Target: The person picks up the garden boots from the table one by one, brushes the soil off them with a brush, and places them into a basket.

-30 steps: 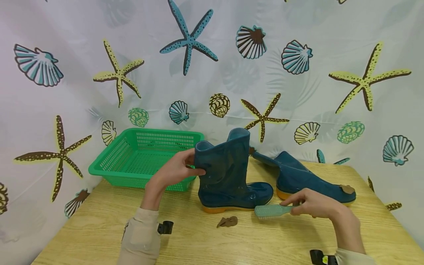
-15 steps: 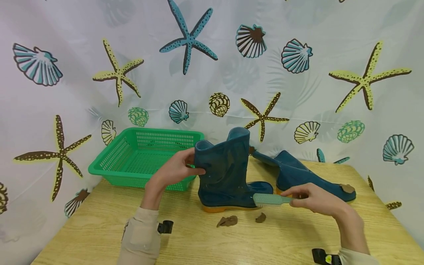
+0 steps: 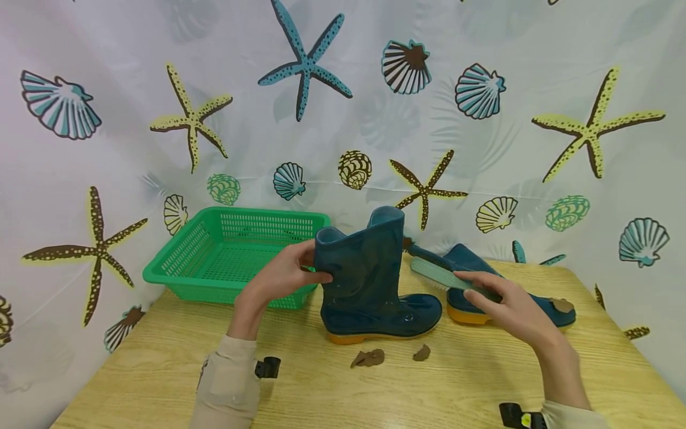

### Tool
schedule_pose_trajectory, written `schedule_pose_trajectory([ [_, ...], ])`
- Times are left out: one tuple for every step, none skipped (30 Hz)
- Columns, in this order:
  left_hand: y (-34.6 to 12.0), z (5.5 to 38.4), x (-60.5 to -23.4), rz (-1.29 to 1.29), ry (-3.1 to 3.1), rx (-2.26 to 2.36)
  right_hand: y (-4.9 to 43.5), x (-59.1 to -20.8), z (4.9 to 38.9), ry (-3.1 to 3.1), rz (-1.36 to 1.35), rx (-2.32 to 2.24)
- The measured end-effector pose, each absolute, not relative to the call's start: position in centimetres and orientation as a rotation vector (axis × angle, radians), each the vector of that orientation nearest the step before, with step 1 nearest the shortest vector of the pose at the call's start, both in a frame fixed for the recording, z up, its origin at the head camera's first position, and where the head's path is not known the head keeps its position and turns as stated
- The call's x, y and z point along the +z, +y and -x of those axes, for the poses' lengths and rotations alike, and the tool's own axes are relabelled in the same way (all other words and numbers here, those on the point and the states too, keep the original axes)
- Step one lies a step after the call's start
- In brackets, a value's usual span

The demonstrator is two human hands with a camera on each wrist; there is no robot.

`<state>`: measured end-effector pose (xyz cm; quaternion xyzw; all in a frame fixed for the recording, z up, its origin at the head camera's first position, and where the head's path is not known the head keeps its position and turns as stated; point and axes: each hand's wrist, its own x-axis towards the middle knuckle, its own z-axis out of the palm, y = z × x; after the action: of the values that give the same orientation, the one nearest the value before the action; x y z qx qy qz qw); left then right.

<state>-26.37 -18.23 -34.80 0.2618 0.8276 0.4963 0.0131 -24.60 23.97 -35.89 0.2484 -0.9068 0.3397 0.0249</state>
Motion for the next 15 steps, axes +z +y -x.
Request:
schedule_pose_trajectory([
  [-18.2,26.4,-34.8,-0.816,2.577,1.547,23.8,-35.8,24.6,-2.782,-0.766,1.040],
  [-18.2,26.4,-34.8,-0.816,2.577,1.547,23.7,-35.7,24.5,-2.762,-0.771,1.028],
  [-18.2,26.4,-34.8,-0.815,2.576,1.548,23.6,-35.7,24.5,-2.745,-0.774,1.013],
  [-18.2,26.4,-34.8,-0.815,2.578,1.546,23.5,-35.6,24.5,-2.733,-0.776,0.993],
  [-18.2,26.4,-34.8,-0.815,2.579,1.544,23.4,-35.5,24.5,-2.722,-0.778,0.965],
  [-18.2,26.4,-34.8,-0.813,2.581,1.543,23.3,-35.4,24.4,-2.713,-0.774,0.938],
  [-18.2,26.4,-34.8,-0.815,2.581,1.543,23.2,-35.3,24.4,-2.705,-0.774,0.923],
  [-18.2,26.4,-34.8,-0.816,2.582,1.543,23.2,-35.3,24.4,-2.698,-0.771,0.903],
  [-18.2,26.4,-34.8,-0.816,2.582,1.544,23.2,-35.2,24.4,-2.691,-0.769,0.892],
  [-18.2,26.4,-34.8,-0.816,2.582,1.543,23.1,-35.1,24.3,-2.685,-0.768,0.881],
  [-18.2,26.4,-34.8,-0.816,2.584,1.542,23.1,-35.1,24.3,-2.676,-0.767,0.871],
  [-18.2,26.4,-34.8,-0.817,2.585,1.541,23.0,-35.1,24.3,-2.667,-0.772,0.868],
  [-18.1,26.4,-34.8,-0.816,2.587,1.540,23.0,-35.1,24.3,-2.657,-0.781,0.873],
  [-18.1,26.4,-34.8,-0.812,2.589,1.538,22.9,-35.0,24.3,-2.646,-0.785,0.870],
  [-18.1,26.4,-34.8,-0.808,2.590,1.536,22.8,-35.0,24.2,-2.636,-0.795,0.877],
])
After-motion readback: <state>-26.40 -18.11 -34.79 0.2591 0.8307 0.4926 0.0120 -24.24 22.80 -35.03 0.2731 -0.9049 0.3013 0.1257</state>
